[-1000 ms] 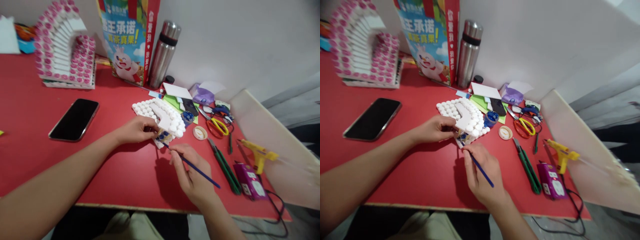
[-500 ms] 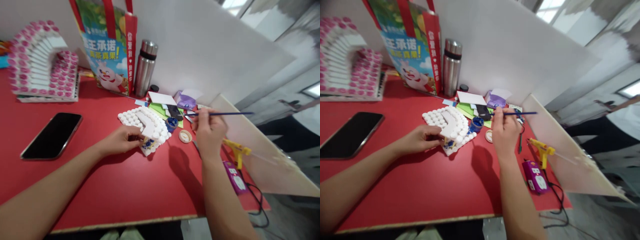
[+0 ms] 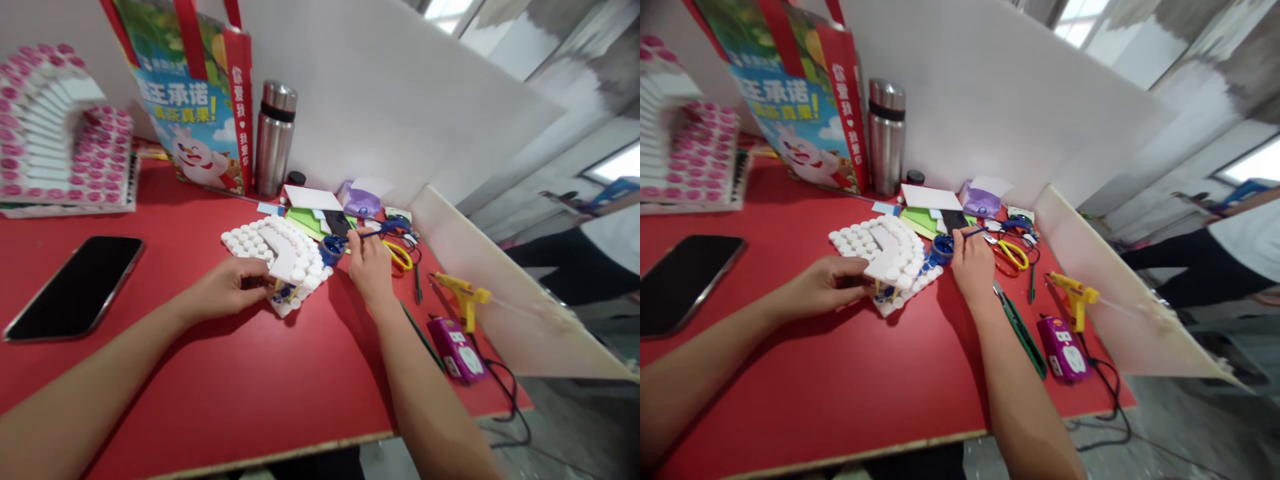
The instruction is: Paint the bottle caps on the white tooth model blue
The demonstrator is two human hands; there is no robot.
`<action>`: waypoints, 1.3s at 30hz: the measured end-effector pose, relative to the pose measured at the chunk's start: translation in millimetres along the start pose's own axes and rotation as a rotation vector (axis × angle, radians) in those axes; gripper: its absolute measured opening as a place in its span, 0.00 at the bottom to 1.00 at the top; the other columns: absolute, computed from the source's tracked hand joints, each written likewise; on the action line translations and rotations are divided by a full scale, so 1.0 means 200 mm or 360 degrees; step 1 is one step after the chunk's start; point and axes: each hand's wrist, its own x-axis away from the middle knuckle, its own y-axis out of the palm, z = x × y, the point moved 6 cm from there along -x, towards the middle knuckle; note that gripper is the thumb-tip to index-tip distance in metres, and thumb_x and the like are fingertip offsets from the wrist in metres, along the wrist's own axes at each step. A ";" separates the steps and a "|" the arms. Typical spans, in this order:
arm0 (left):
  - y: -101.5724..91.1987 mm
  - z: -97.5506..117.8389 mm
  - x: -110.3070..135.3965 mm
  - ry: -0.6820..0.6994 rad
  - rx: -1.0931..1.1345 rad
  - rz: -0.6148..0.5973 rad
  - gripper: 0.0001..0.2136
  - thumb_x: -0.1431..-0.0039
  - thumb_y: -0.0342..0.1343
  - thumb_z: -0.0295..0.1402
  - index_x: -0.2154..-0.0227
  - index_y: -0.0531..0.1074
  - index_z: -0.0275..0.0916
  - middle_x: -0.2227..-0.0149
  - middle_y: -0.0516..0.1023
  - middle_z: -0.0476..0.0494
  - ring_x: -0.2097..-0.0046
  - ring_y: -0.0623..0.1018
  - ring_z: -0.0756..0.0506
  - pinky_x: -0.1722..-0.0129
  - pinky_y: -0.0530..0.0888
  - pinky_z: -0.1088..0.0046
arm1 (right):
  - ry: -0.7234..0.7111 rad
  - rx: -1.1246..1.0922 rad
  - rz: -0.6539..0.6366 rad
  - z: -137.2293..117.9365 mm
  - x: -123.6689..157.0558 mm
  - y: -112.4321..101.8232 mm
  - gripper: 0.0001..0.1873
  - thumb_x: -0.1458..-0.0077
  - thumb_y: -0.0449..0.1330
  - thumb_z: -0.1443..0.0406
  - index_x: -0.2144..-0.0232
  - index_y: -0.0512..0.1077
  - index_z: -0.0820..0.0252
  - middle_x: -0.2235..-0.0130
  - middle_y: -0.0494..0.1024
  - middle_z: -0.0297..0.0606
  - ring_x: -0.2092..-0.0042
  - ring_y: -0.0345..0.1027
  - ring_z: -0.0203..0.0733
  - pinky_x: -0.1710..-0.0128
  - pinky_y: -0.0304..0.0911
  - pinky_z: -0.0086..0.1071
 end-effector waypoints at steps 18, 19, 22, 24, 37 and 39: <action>0.00 0.00 0.00 -0.0023 0.0075 -0.0014 0.08 0.37 0.61 0.33 0.69 0.80 0.36 0.75 0.75 0.50 0.72 0.73 0.50 0.70 0.69 0.77 | 0.1471 -0.1678 0.0548 0.18 0.10 -0.21 0.19 0.40 0.70 0.53 0.73 0.71 0.59 0.79 0.73 0.27 0.83 0.56 0.27 0.86 0.48 0.22; 0.00 0.00 -0.01 -0.0031 0.0090 -0.0015 0.08 0.36 0.61 0.34 0.69 0.79 0.36 0.76 0.75 0.50 0.72 0.73 0.50 0.70 0.69 0.77 | 0.1586 -0.1783 0.0501 0.18 0.12 -0.20 0.19 0.40 0.70 0.55 0.74 0.70 0.59 0.79 0.72 0.26 0.83 0.54 0.26 0.86 0.48 0.21; 0.00 0.00 -0.01 -0.0031 0.0102 -0.0014 0.09 0.37 0.61 0.34 0.72 0.77 0.36 0.77 0.74 0.50 0.72 0.73 0.50 0.69 0.69 0.76 | 0.1722 -0.2013 0.0291 0.09 0.18 -0.22 0.17 0.42 0.72 0.58 0.74 0.70 0.59 0.79 0.70 0.24 0.84 0.50 0.23 0.87 0.48 0.18; 0.00 0.00 -0.01 -0.0036 0.0094 -0.0015 0.09 0.38 0.62 0.34 0.73 0.75 0.37 0.77 0.73 0.51 0.72 0.72 0.50 0.70 0.69 0.77 | 0.1699 -0.2208 0.0162 0.00 0.24 -0.23 0.16 0.45 0.74 0.59 0.73 0.72 0.60 0.79 0.71 0.25 0.84 0.51 0.22 0.87 0.50 0.17; -0.01 0.00 -0.01 -0.0010 0.0045 -0.0009 0.06 0.38 0.61 0.31 0.69 0.80 0.35 0.71 0.79 0.47 0.67 0.76 0.49 0.64 0.71 0.75 | 0.0071 -0.0847 -0.0266 -0.55 0.37 -0.36 0.09 0.30 0.60 0.69 0.57 0.80 0.54 0.71 0.79 0.32 0.70 0.76 0.37 0.70 0.70 0.32; -0.01 0.00 -0.01 -0.0009 0.0044 -0.0008 0.05 0.39 0.62 0.31 0.68 0.81 0.35 0.70 0.79 0.47 0.66 0.76 0.49 0.63 0.71 0.75 | 0.0021 -0.0808 -0.0290 -0.56 0.37 -0.33 0.08 0.30 0.60 0.70 0.56 0.79 0.55 0.71 0.79 0.31 0.68 0.77 0.38 0.67 0.71 0.32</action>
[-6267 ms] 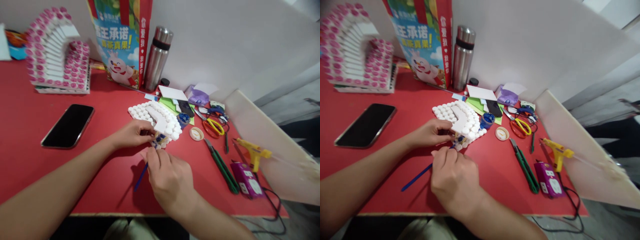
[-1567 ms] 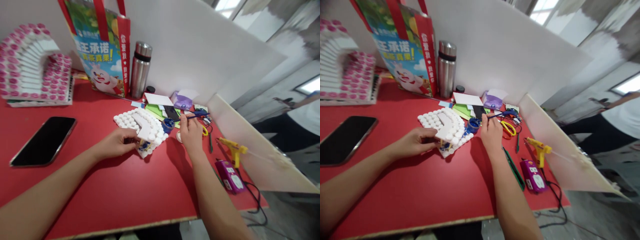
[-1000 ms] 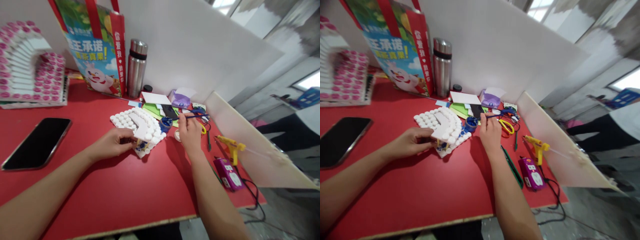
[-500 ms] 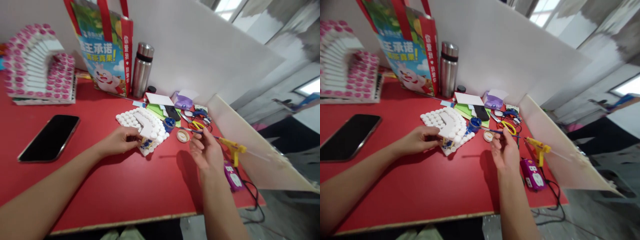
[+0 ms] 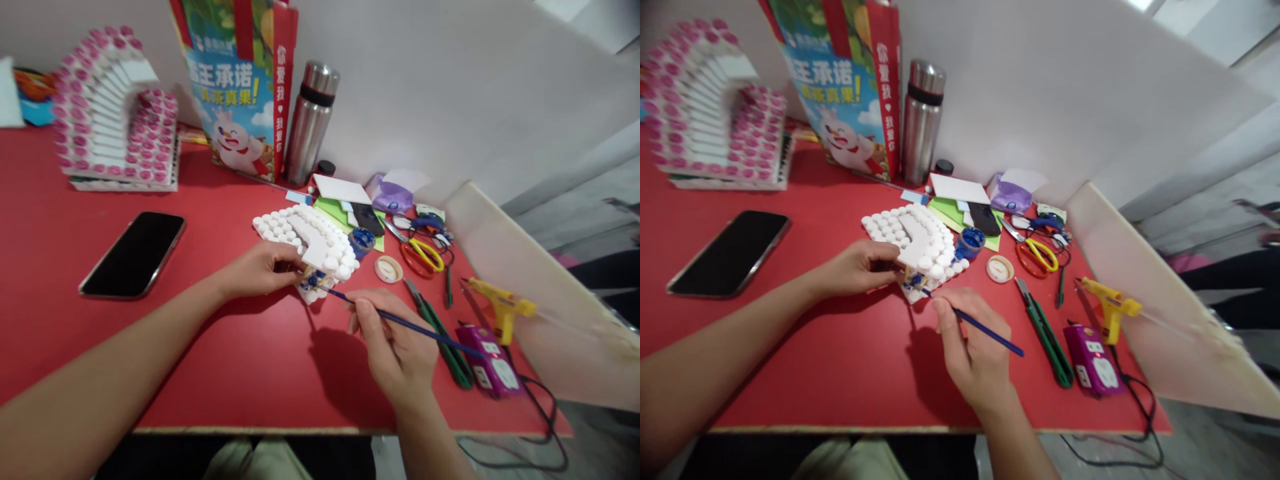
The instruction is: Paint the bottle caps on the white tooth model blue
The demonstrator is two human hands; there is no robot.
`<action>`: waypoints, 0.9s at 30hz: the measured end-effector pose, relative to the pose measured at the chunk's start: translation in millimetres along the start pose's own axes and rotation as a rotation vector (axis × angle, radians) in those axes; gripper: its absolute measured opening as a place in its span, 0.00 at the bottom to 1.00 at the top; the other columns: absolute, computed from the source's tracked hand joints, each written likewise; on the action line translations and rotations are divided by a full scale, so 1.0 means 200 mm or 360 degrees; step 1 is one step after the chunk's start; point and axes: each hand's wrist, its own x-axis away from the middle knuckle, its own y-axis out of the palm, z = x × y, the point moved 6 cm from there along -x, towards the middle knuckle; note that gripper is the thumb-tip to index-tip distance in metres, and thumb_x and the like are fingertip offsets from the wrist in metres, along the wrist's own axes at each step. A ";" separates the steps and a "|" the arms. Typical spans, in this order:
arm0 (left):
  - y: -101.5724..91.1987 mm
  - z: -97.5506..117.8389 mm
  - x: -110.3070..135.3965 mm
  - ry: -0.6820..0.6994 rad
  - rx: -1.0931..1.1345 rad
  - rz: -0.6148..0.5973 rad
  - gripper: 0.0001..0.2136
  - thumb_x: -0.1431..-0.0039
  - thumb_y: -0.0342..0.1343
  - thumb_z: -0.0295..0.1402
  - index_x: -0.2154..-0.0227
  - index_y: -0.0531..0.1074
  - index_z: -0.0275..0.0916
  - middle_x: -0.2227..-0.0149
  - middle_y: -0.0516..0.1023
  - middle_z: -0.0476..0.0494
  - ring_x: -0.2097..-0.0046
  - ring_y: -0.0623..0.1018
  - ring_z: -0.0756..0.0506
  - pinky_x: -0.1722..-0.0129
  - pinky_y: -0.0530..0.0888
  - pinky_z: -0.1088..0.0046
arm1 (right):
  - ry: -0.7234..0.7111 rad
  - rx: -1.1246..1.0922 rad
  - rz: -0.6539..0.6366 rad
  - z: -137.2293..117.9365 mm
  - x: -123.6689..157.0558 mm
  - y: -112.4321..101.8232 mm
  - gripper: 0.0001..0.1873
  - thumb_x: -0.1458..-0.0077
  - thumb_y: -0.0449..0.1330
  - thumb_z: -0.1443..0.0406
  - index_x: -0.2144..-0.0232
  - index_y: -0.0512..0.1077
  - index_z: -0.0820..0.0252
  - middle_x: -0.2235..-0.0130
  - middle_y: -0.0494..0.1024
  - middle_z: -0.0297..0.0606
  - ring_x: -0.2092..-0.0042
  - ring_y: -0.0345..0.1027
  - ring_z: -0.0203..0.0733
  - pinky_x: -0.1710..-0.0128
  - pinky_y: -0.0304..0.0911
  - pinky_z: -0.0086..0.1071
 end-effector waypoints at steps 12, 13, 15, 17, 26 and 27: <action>0.00 0.00 0.00 0.0023 0.0014 0.0028 0.06 0.39 0.62 0.30 0.71 0.79 0.35 0.73 0.76 0.48 0.68 0.74 0.49 0.65 0.70 0.75 | 0.0049 -0.0054 -0.0043 0.06 -0.02 0.09 0.08 0.29 0.59 0.68 0.55 0.78 0.56 0.64 0.84 0.36 0.71 0.76 0.37 0.67 0.73 0.33; 0.00 0.00 0.00 0.0024 0.0015 0.0027 0.06 0.39 0.62 0.30 0.71 0.79 0.36 0.73 0.76 0.48 0.68 0.74 0.50 0.65 0.70 0.75 | 0.0047 -0.0057 -0.0050 0.06 -0.02 0.09 0.08 0.29 0.59 0.68 0.55 0.78 0.55 0.64 0.84 0.36 0.71 0.76 0.37 0.67 0.73 0.33; 0.00 0.00 0.00 0.0030 0.0022 0.0038 0.06 0.39 0.61 0.29 0.71 0.79 0.36 0.73 0.76 0.49 0.68 0.73 0.50 0.65 0.70 0.75 | 0.0045 -0.0057 -0.0061 0.06 -0.02 0.09 0.08 0.29 0.59 0.68 0.55 0.78 0.55 0.64 0.84 0.36 0.71 0.76 0.37 0.67 0.72 0.33; 0.01 -0.01 0.00 0.0032 0.0035 0.0039 0.06 0.39 0.61 0.29 0.71 0.79 0.36 0.73 0.76 0.49 0.68 0.73 0.50 0.65 0.70 0.75 | 0.0049 -0.0053 -0.0066 0.07 -0.02 0.10 0.08 0.29 0.58 0.68 0.55 0.78 0.55 0.66 0.83 0.35 0.71 0.76 0.37 0.67 0.72 0.33; 0.02 -0.02 0.00 0.0016 0.0126 0.0026 0.05 0.39 0.62 0.30 0.70 0.79 0.36 0.72 0.77 0.48 0.67 0.75 0.49 0.66 0.71 0.76 | 0.0083 0.0014 0.0013 0.08 -0.02 0.09 0.08 0.29 0.59 0.66 0.57 0.79 0.57 0.64 0.85 0.38 0.72 0.77 0.38 0.73 0.70 0.31; 0.01 -0.02 0.00 0.0019 0.0127 0.0027 0.05 0.39 0.62 0.29 0.70 0.79 0.36 0.72 0.77 0.48 0.67 0.75 0.49 0.66 0.71 0.76 | 0.0079 0.0018 0.0017 0.08 -0.02 0.09 0.07 0.29 0.59 0.66 0.57 0.79 0.57 0.64 0.85 0.38 0.72 0.78 0.38 0.72 0.70 0.31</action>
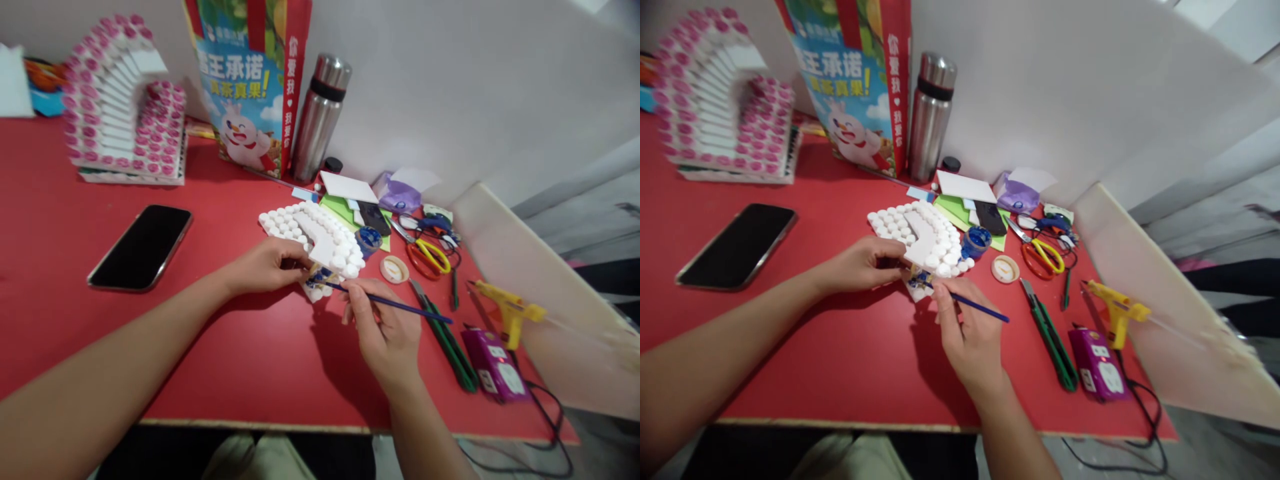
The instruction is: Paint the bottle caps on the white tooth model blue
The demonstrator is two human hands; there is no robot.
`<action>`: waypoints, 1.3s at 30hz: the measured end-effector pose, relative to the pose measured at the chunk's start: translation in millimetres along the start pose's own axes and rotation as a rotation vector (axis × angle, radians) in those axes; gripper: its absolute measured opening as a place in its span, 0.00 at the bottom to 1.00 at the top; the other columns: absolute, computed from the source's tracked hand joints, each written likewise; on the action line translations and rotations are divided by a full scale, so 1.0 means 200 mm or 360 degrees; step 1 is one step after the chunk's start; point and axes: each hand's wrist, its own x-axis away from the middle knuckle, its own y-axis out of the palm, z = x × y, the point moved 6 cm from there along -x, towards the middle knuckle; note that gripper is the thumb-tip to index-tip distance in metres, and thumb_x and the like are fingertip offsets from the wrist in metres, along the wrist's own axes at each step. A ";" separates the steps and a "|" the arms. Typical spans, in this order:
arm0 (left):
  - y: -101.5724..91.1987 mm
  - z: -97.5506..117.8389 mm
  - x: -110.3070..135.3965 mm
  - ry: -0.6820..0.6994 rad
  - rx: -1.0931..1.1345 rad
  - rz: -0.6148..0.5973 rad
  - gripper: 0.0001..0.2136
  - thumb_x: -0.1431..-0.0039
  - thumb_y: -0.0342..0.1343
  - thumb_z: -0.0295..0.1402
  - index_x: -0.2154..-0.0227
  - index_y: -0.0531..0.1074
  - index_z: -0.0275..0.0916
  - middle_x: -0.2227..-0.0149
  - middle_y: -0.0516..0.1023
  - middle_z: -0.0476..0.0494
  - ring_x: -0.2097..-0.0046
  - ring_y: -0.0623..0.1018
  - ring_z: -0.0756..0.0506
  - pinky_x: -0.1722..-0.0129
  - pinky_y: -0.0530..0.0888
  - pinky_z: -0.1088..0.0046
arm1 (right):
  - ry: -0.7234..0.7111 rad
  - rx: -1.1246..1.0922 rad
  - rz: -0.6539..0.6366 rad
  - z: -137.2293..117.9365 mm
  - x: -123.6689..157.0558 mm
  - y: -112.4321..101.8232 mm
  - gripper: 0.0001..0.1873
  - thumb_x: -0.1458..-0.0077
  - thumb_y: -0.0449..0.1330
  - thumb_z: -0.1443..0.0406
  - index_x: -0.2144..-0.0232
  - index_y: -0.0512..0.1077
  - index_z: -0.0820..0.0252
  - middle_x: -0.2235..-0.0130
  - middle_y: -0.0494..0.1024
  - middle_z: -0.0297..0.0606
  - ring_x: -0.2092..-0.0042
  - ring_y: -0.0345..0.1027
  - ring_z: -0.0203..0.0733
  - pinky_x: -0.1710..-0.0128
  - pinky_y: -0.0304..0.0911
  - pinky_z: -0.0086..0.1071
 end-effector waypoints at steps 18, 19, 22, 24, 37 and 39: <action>-0.01 0.02 0.00 0.0018 -0.0053 0.0012 0.04 0.40 0.61 0.27 0.70 0.79 0.36 0.73 0.76 0.49 0.67 0.75 0.49 0.65 0.70 0.76 | -0.0061 0.0105 0.0012 -0.04 0.01 -0.03 0.08 0.28 0.59 0.67 0.60 0.78 0.56 0.67 0.84 0.35 0.75 0.75 0.36 0.71 0.72 0.32; -0.01 0.02 0.00 0.0019 -0.0055 0.0014 0.05 0.39 0.61 0.28 0.71 0.79 0.36 0.73 0.76 0.49 0.67 0.75 0.49 0.65 0.70 0.76 | -0.0067 0.0108 0.0006 -0.04 0.01 -0.03 0.08 0.29 0.59 0.67 0.61 0.78 0.56 0.68 0.83 0.35 0.75 0.76 0.36 0.72 0.71 0.32; -0.01 0.03 0.00 0.0022 -0.0089 0.0004 0.05 0.39 0.61 0.28 0.71 0.79 0.36 0.74 0.75 0.49 0.68 0.74 0.49 0.64 0.70 0.75 | -0.0078 0.0110 0.0004 -0.05 0.01 -0.03 0.08 0.29 0.59 0.67 0.61 0.77 0.57 0.68 0.83 0.35 0.74 0.75 0.35 0.72 0.70 0.31; -0.01 0.03 0.00 0.0018 -0.0109 0.0000 0.05 0.40 0.62 0.28 0.71 0.79 0.36 0.74 0.75 0.49 0.68 0.74 0.49 0.63 0.71 0.75 | -0.0088 0.0113 0.0012 -0.06 0.01 -0.03 0.08 0.29 0.59 0.68 0.61 0.77 0.57 0.68 0.83 0.35 0.75 0.75 0.35 0.72 0.70 0.31; -0.01 0.03 0.00 0.0044 -0.0121 0.0003 0.05 0.40 0.61 0.25 0.71 0.80 0.35 0.74 0.76 0.50 0.69 0.74 0.50 0.62 0.71 0.76 | -0.0113 0.0150 0.0002 -0.06 0.02 -0.03 0.08 0.28 0.58 0.68 0.60 0.77 0.60 0.68 0.82 0.34 0.73 0.75 0.31 0.71 0.68 0.27; -0.01 0.03 -0.01 0.0061 -0.0128 0.0010 0.05 0.40 0.62 0.24 0.71 0.80 0.35 0.74 0.76 0.50 0.69 0.74 0.50 0.62 0.71 0.75 | -0.0125 0.0163 0.0009 -0.06 0.02 -0.03 0.08 0.28 0.58 0.69 0.61 0.77 0.61 0.69 0.82 0.34 0.73 0.75 0.31 0.71 0.68 0.27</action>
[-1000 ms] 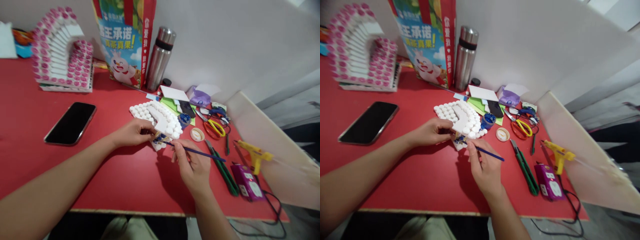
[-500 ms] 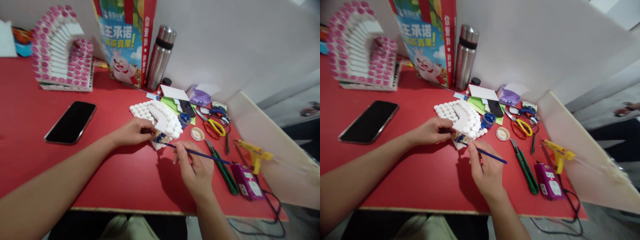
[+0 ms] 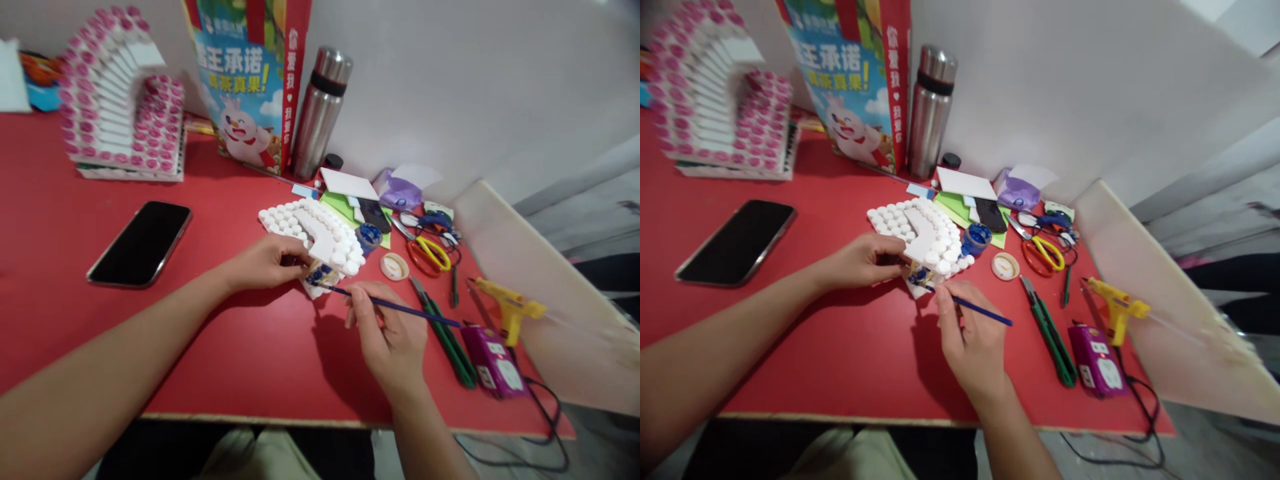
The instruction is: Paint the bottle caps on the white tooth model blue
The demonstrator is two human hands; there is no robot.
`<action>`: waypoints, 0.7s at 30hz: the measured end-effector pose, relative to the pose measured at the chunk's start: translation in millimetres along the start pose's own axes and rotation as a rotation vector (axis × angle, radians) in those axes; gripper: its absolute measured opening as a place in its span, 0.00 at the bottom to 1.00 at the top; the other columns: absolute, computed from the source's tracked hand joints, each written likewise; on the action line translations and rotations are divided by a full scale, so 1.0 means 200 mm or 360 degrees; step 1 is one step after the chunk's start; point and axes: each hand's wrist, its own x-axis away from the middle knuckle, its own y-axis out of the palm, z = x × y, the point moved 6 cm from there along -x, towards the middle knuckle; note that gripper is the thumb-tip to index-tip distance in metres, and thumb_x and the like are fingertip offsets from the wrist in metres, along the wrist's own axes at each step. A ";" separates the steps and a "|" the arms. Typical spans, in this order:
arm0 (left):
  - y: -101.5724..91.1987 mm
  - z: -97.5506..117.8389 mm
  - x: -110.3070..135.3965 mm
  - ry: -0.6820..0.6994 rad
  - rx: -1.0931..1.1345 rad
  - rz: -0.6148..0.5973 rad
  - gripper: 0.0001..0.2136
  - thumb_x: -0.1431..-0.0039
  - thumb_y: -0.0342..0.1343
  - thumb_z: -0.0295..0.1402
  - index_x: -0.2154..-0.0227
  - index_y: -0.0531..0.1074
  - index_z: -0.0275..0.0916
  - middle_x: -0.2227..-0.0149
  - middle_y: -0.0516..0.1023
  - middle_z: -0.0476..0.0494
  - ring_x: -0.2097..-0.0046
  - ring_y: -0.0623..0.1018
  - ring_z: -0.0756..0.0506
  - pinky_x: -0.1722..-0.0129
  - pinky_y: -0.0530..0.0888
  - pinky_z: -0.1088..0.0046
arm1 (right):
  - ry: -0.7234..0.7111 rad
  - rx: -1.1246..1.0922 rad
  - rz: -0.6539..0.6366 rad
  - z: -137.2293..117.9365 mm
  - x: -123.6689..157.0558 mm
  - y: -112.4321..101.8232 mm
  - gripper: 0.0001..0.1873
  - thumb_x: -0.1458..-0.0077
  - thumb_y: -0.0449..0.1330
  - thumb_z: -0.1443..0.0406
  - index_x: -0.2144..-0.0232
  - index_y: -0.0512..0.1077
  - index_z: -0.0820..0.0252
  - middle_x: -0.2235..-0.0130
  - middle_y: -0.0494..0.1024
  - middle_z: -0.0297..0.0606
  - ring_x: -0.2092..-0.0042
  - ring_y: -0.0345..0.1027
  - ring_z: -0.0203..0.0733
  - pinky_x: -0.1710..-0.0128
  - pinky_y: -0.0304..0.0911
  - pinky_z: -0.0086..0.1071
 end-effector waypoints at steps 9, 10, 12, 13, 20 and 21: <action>0.00 0.00 0.00 0.0017 0.0000 -0.0019 0.05 0.40 0.61 0.24 0.71 0.79 0.35 0.74 0.76 0.50 0.69 0.74 0.51 0.63 0.71 0.75 | 0.0013 0.0000 0.0022 0.00 0.00 0.00 0.08 0.28 0.59 0.69 0.61 0.77 0.61 0.67 0.83 0.36 0.73 0.75 0.31 0.69 0.69 0.26; 0.00 0.00 0.00 0.0019 -0.0004 -0.0020 0.05 0.39 0.61 0.24 0.71 0.80 0.35 0.74 0.76 0.50 0.69 0.74 0.51 0.63 0.71 0.75 | 0.0020 -0.0018 0.0025 -0.01 0.00 0.00 0.08 0.28 0.59 0.69 0.60 0.77 0.61 0.66 0.83 0.35 0.73 0.74 0.30 0.70 0.69 0.26; 0.00 0.00 0.00 0.0011 -0.0004 -0.0017 0.05 0.39 0.61 0.24 0.70 0.80 0.35 0.73 0.77 0.50 0.68 0.74 0.50 0.63 0.71 0.75 | 0.0025 -0.0051 0.0000 -0.01 0.00 0.00 0.07 0.28 0.59 0.69 0.59 0.78 0.60 0.65 0.84 0.36 0.73 0.74 0.30 0.69 0.69 0.26; 0.00 0.00 0.00 0.0004 -0.0003 -0.0016 0.05 0.40 0.61 0.24 0.70 0.80 0.35 0.73 0.77 0.49 0.68 0.75 0.50 0.62 0.71 0.75 | 0.0014 -0.0059 -0.0023 -0.02 0.01 0.01 0.07 0.28 0.59 0.69 0.60 0.78 0.60 0.64 0.84 0.36 0.72 0.75 0.31 0.67 0.71 0.26; 0.00 0.00 0.00 0.0016 0.0005 -0.0013 0.05 0.39 0.61 0.25 0.70 0.80 0.35 0.73 0.77 0.49 0.68 0.75 0.50 0.62 0.72 0.74 | -0.0054 -0.0081 -0.0072 -0.04 0.00 0.04 0.08 0.29 0.59 0.71 0.60 0.77 0.60 0.62 0.85 0.40 0.59 0.82 0.38 0.56 0.74 0.29; 0.00 0.00 0.00 0.0014 0.0000 -0.0009 0.05 0.39 0.61 0.25 0.71 0.80 0.35 0.73 0.77 0.49 0.69 0.75 0.50 0.62 0.72 0.74 | -0.0069 -0.0092 -0.0077 -0.04 0.00 0.04 0.07 0.29 0.59 0.71 0.59 0.78 0.60 0.62 0.85 0.40 0.60 0.82 0.38 0.56 0.74 0.29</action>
